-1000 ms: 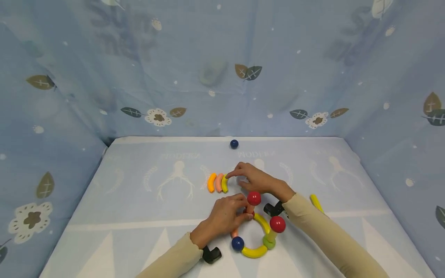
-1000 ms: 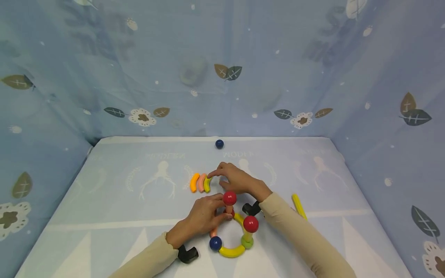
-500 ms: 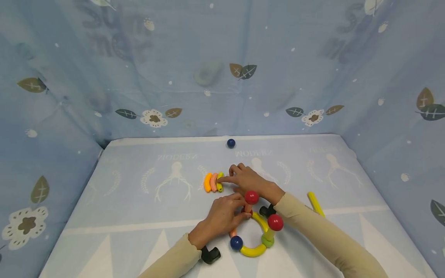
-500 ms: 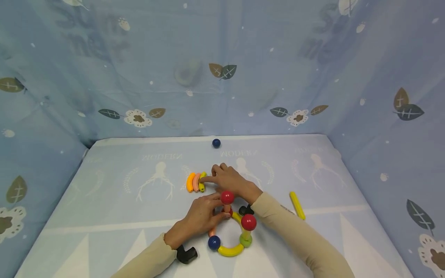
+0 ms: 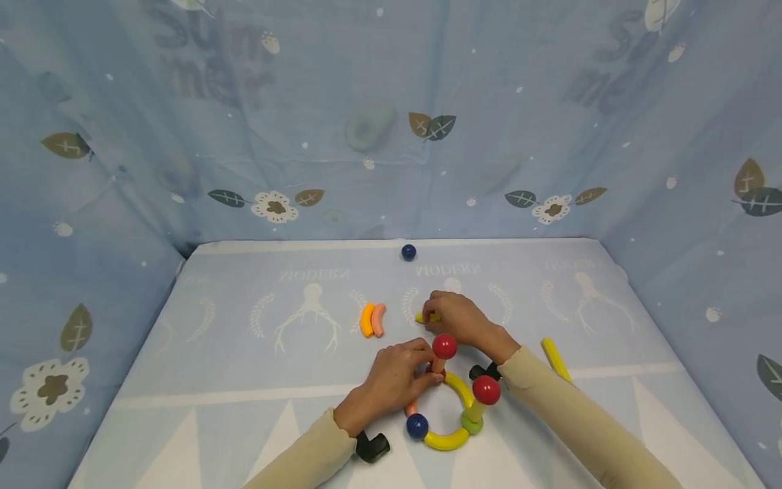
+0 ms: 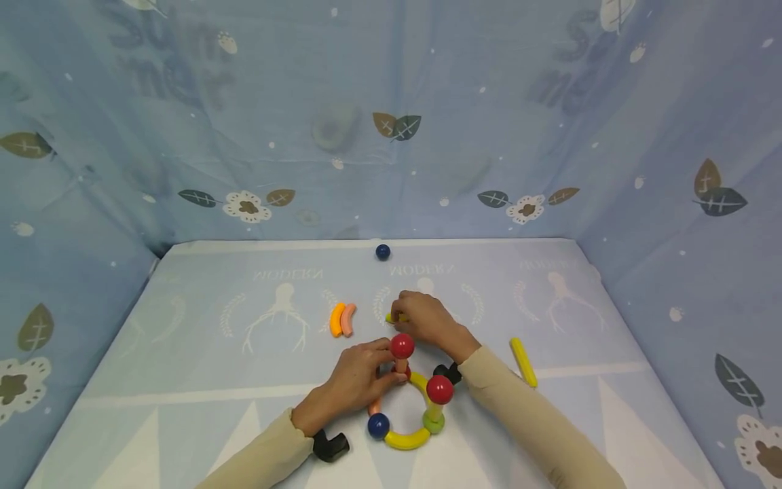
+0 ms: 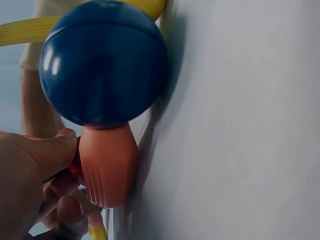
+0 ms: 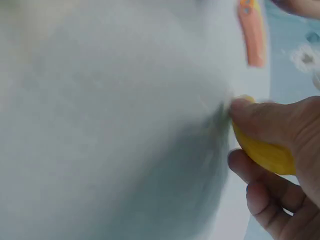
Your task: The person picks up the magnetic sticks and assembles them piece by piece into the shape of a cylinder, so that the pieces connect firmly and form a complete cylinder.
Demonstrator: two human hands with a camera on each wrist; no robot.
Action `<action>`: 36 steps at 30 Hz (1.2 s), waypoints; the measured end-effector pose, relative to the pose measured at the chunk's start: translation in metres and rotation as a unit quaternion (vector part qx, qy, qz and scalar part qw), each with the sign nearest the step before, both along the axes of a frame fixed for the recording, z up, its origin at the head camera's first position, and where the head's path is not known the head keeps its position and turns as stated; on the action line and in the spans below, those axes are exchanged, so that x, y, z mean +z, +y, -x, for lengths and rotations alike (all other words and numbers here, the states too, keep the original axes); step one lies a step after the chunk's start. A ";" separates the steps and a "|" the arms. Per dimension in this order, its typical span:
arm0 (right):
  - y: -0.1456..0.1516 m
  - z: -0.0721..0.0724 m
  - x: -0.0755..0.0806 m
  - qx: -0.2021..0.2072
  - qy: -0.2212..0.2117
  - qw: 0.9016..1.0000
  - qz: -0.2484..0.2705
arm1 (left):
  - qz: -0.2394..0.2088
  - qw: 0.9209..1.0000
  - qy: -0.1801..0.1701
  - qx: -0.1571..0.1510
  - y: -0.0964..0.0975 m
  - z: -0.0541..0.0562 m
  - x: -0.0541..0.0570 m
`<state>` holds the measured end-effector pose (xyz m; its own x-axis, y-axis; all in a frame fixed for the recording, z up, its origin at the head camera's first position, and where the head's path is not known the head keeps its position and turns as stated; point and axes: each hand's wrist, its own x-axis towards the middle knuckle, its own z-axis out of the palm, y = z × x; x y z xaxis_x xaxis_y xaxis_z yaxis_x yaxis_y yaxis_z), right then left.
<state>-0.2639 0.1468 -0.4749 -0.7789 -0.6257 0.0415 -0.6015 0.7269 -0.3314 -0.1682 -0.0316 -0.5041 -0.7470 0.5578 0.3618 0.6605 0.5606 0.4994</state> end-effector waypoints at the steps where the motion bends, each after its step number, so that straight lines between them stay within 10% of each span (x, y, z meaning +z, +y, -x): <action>1: 0.004 -0.002 0.000 -0.020 -0.009 1.000 0.010 | 0.000 1.000 -0.001 0.000 0.000 0.000 0.000; 12: 0.048 -0.024 -0.002 -0.072 -0.057 0.993 0.077 | 0.002 1.000 -0.010 0.008 0.000 0.000 0.001; 26: 0.068 -0.071 0.052 -0.041 -0.102 0.958 0.266 | -0.002 1.000 -0.017 0.004 0.002 0.000 0.000; 36: 0.068 -0.087 0.067 -0.081 -0.203 0.927 0.305 | -0.011 1.000 -0.012 0.000 0.002 0.000 0.000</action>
